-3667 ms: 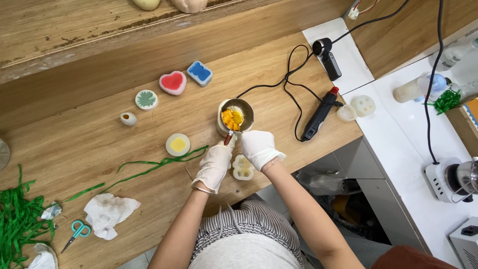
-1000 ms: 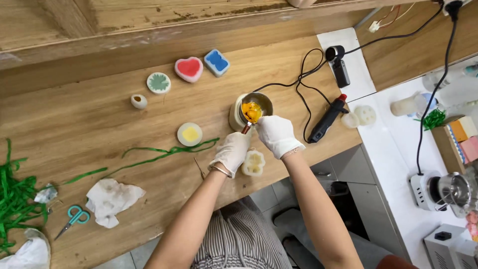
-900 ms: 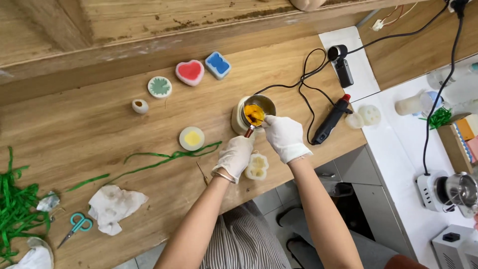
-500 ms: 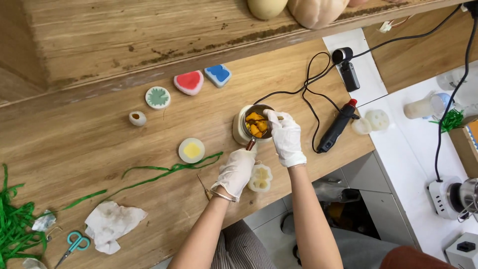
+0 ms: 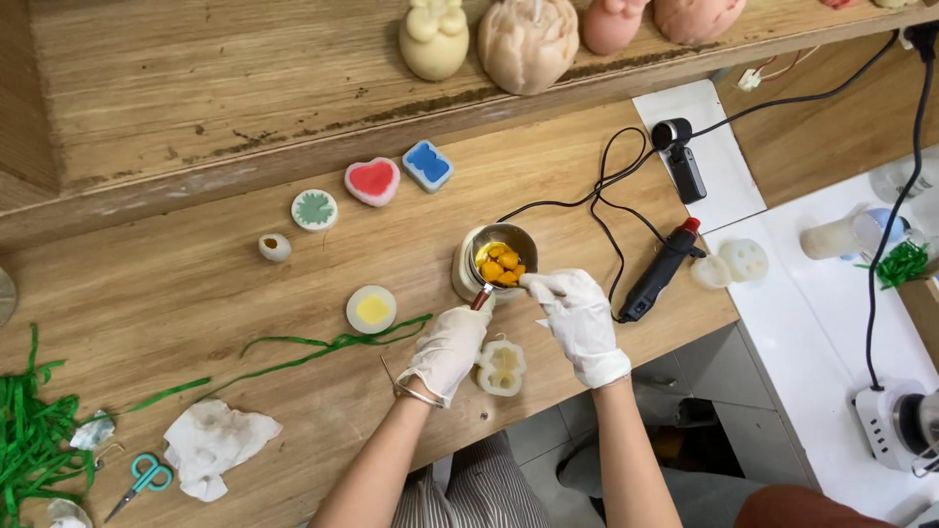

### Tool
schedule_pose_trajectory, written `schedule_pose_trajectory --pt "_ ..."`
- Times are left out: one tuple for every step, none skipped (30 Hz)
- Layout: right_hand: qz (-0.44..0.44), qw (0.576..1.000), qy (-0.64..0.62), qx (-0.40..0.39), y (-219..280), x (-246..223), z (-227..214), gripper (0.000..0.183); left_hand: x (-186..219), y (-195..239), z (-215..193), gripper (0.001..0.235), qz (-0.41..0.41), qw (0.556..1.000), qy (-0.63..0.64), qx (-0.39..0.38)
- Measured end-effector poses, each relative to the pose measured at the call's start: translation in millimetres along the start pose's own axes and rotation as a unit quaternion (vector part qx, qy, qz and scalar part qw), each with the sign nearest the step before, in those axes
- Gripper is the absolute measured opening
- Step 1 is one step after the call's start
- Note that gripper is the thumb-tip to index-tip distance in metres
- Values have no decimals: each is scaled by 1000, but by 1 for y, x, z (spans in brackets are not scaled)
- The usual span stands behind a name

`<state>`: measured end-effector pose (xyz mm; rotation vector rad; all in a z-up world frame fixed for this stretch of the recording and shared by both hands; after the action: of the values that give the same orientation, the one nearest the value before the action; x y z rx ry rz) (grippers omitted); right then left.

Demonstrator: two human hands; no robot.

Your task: The person stirs yellow wax in a small pot on a hot plate, then removes a green flower-shaped item, a red heart, and a blue bear from silicone molds using a small tool and hands. The finished items are placed on the table.

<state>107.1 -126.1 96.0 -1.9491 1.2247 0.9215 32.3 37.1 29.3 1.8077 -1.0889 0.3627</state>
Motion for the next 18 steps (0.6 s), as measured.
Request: schedule_pose_trajectory --pt "-3 1000 -2 -4 -5 10 3 17 2 3 -3 64 -3 1000 2 4" --pt "-86 992 92 -26 -8 14 7 16 5 8 -4 63 -3 1000 4 3" --pt "-168 967 183 -47 -10 20 13 16 8 11 -5 61 -3 1000 5 2" --pt "-172 967 180 -54 -15 23 13 16 8 8 -1 61 -10 1000 10 6" --pt "-213 965 146 -54 -18 23 13 16 6 5 3 58 -35 999 34 8" --pt "-253 959 110 -56 -21 23 13 17 5 3 8 55 -63 996 61 10" --pt "-257 958 105 -66 -22 22 12 17 1 3 13 55 -72 995 68 15" --pt "-245 967 54 -46 -27 20 7 18 0 0 16 56 -67 994 90 18" --pt "-232 972 4 -26 -33 20 3 19 -2 -2 19 57 -61 992 112 22" --pt "-234 972 -1 -35 -35 20 1 19 -2 -4 22 57 -69 990 117 27" --pt "-242 969 7 -47 -38 19 0 19 -3 -6 26 61 -87 989 119 16" --pt "-252 966 17 -58 -42 18 -1 18 -3 -9 28 66 -102 987 122 7" --pt "-257 964 12 -67 -45 21 -3 18 -3 -15 31 66 -109 986 128 13" --pt "-302 948 58 -85 -43 22 -4 20 -6 -18 37 68 -126 983 135 11" --pt "-346 927 103 -102 -40 22 -4 22 -9 -20 43 70 -142 980 142 8" --pt "-350 925 98 -114 -40 25 -9 22 -11 -22 48 70 -151 977 152 12" --pt "-318 932 90 -145 -41 29 -12 20 -14 -23 52 70 -164 974 157 13" --pt "-289 937 85 -175 -45 32 -16 18 -15 -27 54 70 -174 971 163 17"
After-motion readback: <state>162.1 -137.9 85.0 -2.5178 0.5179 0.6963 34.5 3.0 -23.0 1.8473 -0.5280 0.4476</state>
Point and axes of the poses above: each hand's wrist, its own y-axis away from the middle knuckle, its own z-axis out of the palm, x = y × z, the point moved 4 cm from there along -y, towards the middle knuckle, and after that the axes turned 14 degrees about -y, right-handed, at the moved point
